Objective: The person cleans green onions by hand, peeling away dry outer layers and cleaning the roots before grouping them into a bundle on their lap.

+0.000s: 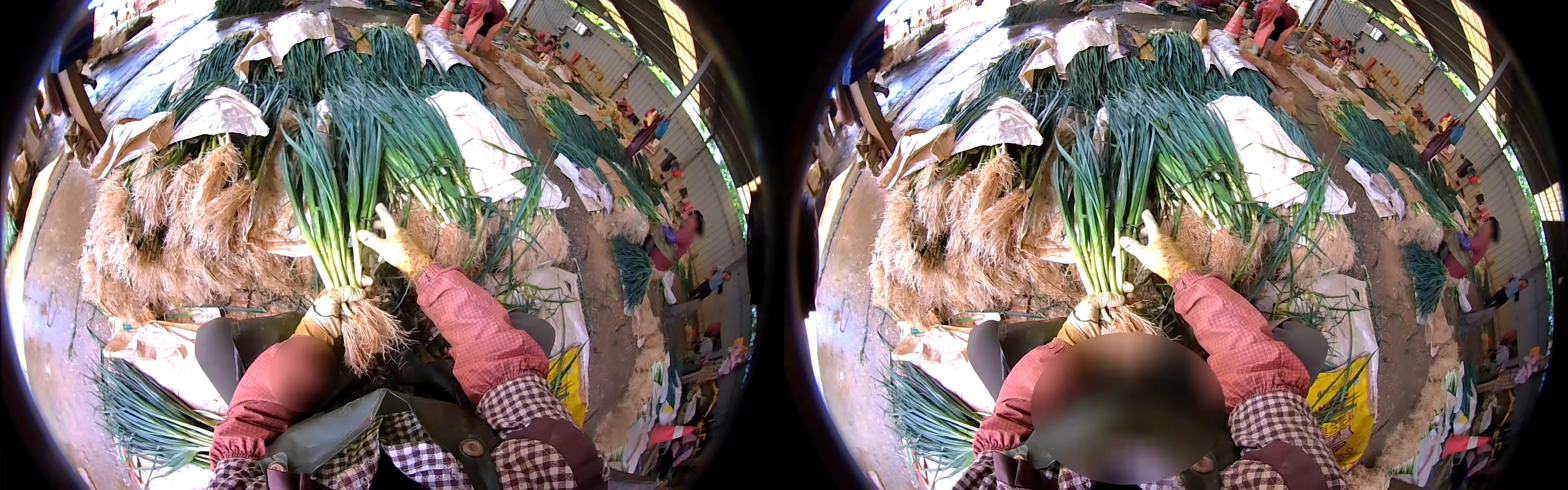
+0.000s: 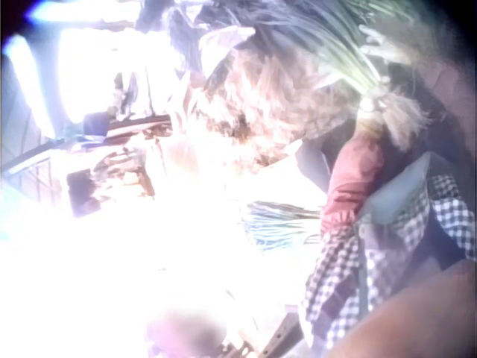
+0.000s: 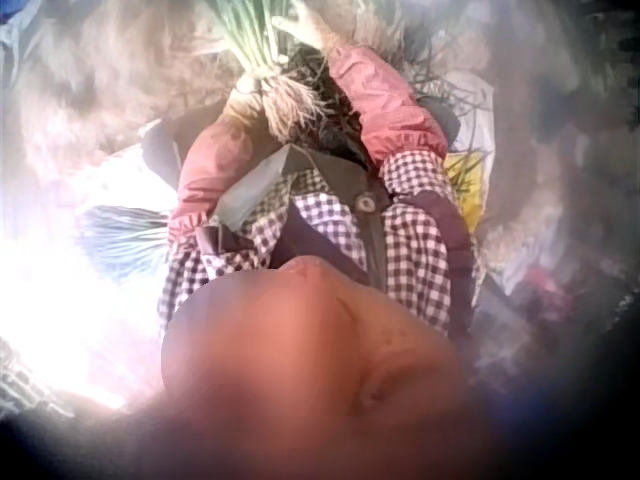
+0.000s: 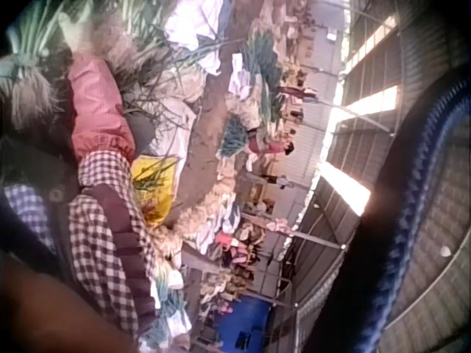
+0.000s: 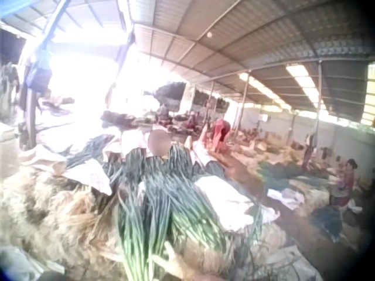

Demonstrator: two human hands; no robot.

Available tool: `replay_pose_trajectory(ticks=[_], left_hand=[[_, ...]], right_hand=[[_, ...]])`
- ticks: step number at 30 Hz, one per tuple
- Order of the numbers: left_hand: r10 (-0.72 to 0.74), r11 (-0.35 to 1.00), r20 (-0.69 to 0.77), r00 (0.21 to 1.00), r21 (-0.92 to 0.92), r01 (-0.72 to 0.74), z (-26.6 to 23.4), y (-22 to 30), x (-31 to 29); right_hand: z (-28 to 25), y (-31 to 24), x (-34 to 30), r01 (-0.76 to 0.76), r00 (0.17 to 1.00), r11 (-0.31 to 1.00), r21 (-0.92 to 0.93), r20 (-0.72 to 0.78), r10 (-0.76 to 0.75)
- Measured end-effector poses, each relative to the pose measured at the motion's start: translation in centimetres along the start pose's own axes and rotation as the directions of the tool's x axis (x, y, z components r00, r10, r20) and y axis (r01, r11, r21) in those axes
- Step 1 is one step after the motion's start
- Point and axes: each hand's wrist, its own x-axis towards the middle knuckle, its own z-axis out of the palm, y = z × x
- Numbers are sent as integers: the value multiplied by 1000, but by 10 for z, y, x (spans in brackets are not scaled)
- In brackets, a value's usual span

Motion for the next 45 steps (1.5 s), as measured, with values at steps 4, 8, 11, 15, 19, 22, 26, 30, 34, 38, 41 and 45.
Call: replay_pose_trajectory(ticks=[4,8,11,15,19,22,26,30,34,38,41,45], left_hand=[[67,990,-73,995,125,-58,-12,2,0],[25,991,-36,999,-133,-29,-38,-6,11],[27,979,-51,998,-200,-36,-24,1,3],[-9,981,24,1000,-194,14,-3,5,-7],[18,968,312,950,-245,62,32,10,-33],[8,961,330,944,-262,83,33,17,-54],[-68,979,42,997,-187,74,22,2,-47],[-175,969,-91,980,-193,155,8,-19,-34],[-133,987,-208,969,-115,111,15,-26,-24],[-99,972,-142,985,-224,66,-6,-31,-14],[-77,979,-256,964,-204,24,27,-27,-16],[-88,956,-143,986,-291,43,26,-29,-13]], right_hand=[[2,-11,-33,174,949,913,-368,309,-57],[-40,-36,-74,-7,938,959,283,334,-91],[-107,-37,-71,-213,975,869,446,148,162],[-93,28,-47,75,990,945,-318,-87,-108],[-16,8,-39,-256,903,650,715,417,-102],[-7,-20,-52,-366,883,346,864,440,-165],[4,-10,-54,-281,955,733,619,254,152],[28,24,-70,-181,983,962,204,4,184],[31,52,-90,-262,965,900,347,98,243],[17,7,-125,73,997,992,108,2,-74],[-68,13,-125,1,918,577,816,-230,324],[-229,92,-129,376,532,646,665,-725,437]])
